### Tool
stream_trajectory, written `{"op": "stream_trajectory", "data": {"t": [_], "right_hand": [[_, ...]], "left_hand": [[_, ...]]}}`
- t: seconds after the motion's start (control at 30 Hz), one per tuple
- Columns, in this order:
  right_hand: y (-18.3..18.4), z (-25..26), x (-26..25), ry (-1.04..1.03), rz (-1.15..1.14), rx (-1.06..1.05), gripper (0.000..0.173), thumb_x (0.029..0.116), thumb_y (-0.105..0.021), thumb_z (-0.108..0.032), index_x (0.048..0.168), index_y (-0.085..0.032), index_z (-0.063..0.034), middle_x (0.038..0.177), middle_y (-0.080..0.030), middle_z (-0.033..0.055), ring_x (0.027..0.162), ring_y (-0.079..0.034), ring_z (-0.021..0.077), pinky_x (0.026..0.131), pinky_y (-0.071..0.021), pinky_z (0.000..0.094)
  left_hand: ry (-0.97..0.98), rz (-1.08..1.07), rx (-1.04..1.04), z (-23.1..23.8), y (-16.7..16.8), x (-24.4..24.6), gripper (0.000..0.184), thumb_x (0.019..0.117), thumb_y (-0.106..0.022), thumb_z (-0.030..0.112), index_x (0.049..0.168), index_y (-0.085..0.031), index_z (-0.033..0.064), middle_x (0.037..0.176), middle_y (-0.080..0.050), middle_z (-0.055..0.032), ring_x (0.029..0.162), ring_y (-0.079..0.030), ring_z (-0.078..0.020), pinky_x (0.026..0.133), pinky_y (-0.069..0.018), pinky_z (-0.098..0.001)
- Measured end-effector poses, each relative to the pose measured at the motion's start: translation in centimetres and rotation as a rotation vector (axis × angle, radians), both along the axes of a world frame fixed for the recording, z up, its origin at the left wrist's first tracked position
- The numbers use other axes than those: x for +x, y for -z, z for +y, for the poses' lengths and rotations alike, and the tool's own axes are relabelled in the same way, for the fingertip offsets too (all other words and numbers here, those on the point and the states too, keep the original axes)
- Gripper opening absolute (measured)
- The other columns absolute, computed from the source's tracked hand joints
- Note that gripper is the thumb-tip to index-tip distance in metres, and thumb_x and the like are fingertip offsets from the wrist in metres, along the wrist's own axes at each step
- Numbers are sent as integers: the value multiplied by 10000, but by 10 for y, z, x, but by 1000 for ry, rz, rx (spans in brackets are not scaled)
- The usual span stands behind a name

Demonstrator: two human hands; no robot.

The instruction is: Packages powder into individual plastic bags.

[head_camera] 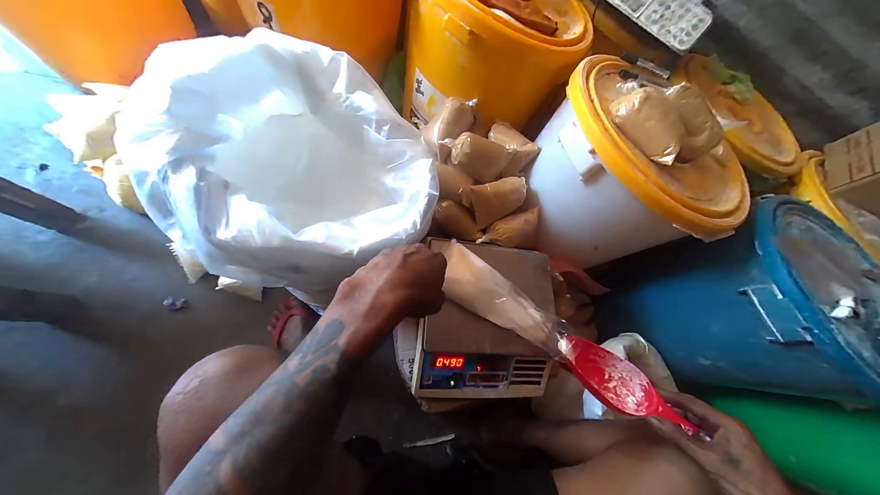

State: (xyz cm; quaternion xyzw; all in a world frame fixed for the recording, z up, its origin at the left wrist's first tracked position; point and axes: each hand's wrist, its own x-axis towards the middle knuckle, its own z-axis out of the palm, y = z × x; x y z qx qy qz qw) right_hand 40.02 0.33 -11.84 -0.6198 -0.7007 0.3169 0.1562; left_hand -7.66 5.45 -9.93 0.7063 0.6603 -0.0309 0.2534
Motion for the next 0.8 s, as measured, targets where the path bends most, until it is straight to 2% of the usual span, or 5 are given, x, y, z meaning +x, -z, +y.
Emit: {"op": "stream_trajectory", "data": {"t": [0.13,0.3,0.43,0.53,0.8], "right_hand": [[0,14,-16,-61,-96,118,417,814,-784,-223,1177,-718,-29,1007,-761,66,885,-723,88,831,-604,276],[-9,26,-19,-48,-221,119,416,816,-779,-274,1174,-733,-68,1006,-762,89,895,-737,199,844,-603,470],[-16,27,-26,-61,-163,118,413,811,-772,-284,1163,-733,-72,985,-768,25,875,-733,82,815,-619,291],[-13,31,-30,-76,-296,95,423,817,-789,-324,1171,-739,-98,1000,-763,80,896,-737,227,833,-590,530],[-24,27,-16,-86,-208,46,399,817,-789,-191,1175,-716,-30,1001,-762,94,892,-736,149,845,-611,366]], "left_hand": [[26,-1,22,1,6,-4,216,942,-698,350,883,-682,142,749,-646,-59,741,-663,-279,638,-524,-537],[18,19,-10,1,0,-2,237,951,-682,372,880,-677,146,762,-647,-59,763,-666,-276,660,-529,-531],[5,4,5,-1,2,-6,222,952,-687,361,900,-684,145,768,-650,-58,774,-668,-278,663,-529,-533],[15,20,23,0,4,-7,235,943,-694,375,852,-666,160,724,-630,-41,725,-657,-258,626,-520,-513],[-5,10,-11,-5,-11,-1,190,949,-683,322,948,-685,132,828,-662,-71,826,-674,-291,694,-537,-528]]}}
